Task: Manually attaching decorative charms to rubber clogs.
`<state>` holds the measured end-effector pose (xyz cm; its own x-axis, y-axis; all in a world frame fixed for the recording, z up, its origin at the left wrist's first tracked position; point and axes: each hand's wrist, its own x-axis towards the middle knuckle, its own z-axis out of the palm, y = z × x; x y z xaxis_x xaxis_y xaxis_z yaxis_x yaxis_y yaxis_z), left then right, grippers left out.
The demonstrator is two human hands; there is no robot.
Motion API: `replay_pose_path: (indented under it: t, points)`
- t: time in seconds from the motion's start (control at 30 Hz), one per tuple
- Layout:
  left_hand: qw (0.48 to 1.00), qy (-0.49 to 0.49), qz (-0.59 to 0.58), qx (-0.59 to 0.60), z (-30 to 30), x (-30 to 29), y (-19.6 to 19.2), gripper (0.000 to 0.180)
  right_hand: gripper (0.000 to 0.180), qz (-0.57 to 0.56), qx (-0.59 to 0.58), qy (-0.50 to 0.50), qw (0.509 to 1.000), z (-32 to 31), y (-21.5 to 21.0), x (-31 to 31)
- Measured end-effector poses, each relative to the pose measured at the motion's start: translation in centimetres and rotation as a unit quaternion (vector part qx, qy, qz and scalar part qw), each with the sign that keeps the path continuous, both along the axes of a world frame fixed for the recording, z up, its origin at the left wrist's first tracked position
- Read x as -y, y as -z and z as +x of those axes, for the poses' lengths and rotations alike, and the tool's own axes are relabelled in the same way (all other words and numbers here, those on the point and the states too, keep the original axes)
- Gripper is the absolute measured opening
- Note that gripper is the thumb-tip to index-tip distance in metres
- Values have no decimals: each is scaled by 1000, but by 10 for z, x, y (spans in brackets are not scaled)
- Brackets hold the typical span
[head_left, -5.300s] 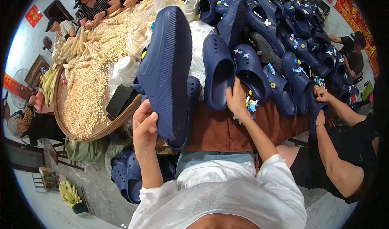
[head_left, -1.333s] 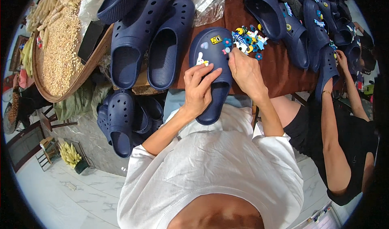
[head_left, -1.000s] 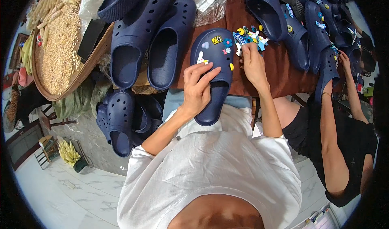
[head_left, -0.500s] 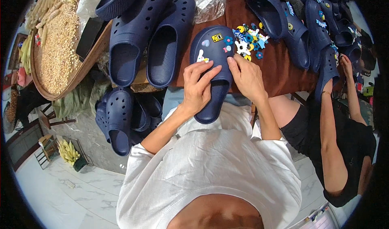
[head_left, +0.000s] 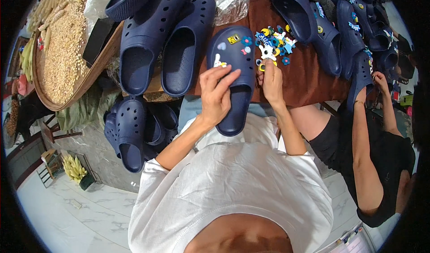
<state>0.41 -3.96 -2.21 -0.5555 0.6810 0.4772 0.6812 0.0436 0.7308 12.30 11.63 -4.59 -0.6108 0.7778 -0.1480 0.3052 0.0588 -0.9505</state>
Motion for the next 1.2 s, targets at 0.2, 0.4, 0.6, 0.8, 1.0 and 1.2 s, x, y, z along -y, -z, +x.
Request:
replay_pose_path:
  t: [0.2, 0.4, 0.6, 0.8, 1.0, 1.2]
  points:
    - [1000, 29, -2, -3, -1, 1, -1, 59, 42, 146, 60, 23, 987, -16, -19, -20]
    - [999, 50, -6, 0, -4, 1, -6, 53, 22, 259, 77, 7, 963, -23, -26, -34]
    - [998, 34, -1, 58, -13, 22, -21, 40, 20, 315, 26, -24, 949, -22, -60, -22]
    - [993, -14, -24, 115, -29, 17, -10, 34, 10, 315, -13, -165, 934, -25, -83, 15]
    - [989, -31, -122, 77, -37, -10, -30, 41, 10, 335, 1, -126, 934, -22, -72, 28]
    - [981, -23, -159, 108, -43, -19, -32, 39, 11, 341, -6, -111, 933, -22, -63, 29]
